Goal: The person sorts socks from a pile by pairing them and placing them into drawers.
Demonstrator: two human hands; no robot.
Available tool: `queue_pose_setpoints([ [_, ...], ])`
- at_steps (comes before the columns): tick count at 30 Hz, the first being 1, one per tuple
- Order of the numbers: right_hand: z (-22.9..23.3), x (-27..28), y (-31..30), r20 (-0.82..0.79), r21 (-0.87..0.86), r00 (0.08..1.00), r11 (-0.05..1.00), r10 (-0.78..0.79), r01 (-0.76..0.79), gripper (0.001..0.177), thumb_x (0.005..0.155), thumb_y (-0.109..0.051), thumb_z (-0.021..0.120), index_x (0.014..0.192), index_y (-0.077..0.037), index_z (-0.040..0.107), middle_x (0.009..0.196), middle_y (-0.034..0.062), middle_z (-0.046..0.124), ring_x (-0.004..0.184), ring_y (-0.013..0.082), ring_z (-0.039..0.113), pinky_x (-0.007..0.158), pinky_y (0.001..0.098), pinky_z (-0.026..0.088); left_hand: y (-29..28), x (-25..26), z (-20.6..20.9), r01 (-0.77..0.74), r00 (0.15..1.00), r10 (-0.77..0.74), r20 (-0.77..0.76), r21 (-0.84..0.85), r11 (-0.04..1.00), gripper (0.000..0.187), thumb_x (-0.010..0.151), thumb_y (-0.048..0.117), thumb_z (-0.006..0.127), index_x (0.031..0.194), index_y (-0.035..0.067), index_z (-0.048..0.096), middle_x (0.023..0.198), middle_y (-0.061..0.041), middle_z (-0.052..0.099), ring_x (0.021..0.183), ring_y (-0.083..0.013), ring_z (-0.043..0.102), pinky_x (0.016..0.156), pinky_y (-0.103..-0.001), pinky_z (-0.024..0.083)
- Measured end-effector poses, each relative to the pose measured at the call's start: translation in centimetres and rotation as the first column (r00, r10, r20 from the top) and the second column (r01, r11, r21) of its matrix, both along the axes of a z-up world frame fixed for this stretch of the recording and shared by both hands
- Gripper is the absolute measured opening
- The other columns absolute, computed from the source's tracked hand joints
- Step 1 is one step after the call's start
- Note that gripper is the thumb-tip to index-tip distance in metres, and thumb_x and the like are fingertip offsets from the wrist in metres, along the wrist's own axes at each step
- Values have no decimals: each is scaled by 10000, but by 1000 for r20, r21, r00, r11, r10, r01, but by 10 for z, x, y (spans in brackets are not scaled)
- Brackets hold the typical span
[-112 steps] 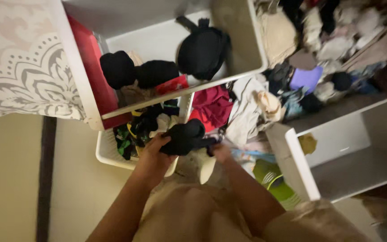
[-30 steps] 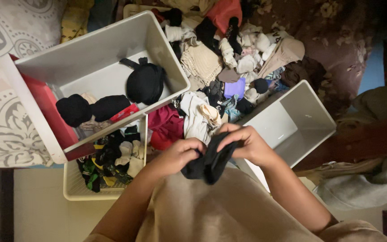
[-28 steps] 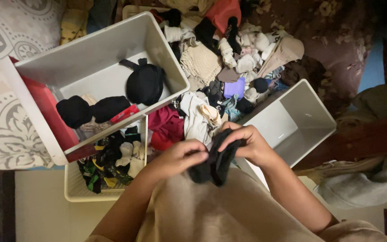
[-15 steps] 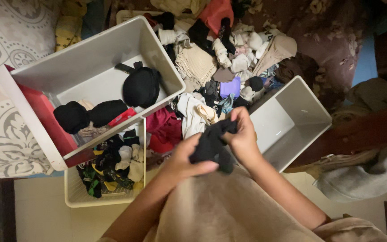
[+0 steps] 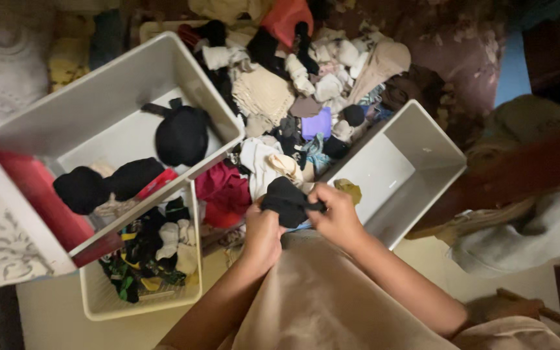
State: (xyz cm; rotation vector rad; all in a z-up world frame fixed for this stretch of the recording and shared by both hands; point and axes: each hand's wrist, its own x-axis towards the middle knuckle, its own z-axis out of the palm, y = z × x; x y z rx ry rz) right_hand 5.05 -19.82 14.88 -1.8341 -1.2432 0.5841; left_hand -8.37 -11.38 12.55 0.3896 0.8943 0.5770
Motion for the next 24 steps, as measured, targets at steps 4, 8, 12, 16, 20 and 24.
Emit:
queue_pose_setpoints([
  [4,-21,21,-17,181,-21,975,991,-129,135,258,673,12,773,796,-59,557,795,110,599,733,281,625,657,341,489,-21,35,-48,128,975,-121,-187,22,992,133,919,79,620,934,-14,714,785,-43,655,601,-125,549,497,-285,398],
  [8,-23,46,-33,4,102,990,985,138,-138,279,706,-6,786,892,7,577,844,159,575,757,351,593,668,400,491,-28,65,-120,225,944,-241,-223,-96,970,246,860,13,529,1044,-32,685,959,-101,706,804,-186,698,658,-331,562],
  [12,-63,92,-55,106,10,992,997,-74,73,168,765,29,706,822,-24,557,802,146,558,716,347,608,638,392,504,-36,101,-130,316,927,-351,-130,-233,920,275,887,76,564,1137,-11,640,1065,-103,693,926,-212,703,803,-369,605],
  [16,-103,126,-64,218,-33,917,936,-335,350,200,703,-5,735,790,-25,556,768,145,585,708,361,637,623,396,514,-43,146,-102,469,878,-477,-43,-124,875,252,970,200,641,1202,99,644,1100,-27,680,986,-131,654,871,-317,563],
  [20,-110,156,-67,167,-168,872,858,-461,485,203,762,-33,772,819,-18,578,818,176,604,751,373,635,639,395,513,-42,193,-121,569,820,-568,-66,192,799,182,995,132,698,1120,38,605,1026,-94,637,922,-181,609,788,-351,536],
  [24,-90,168,-77,32,-114,993,987,-111,114,217,733,-29,771,903,-9,639,956,170,616,895,358,641,762,395,536,-43,229,-165,616,706,-297,-643,350,705,222,849,63,636,1070,38,626,937,-140,693,859,-231,668,755,-362,532],
])
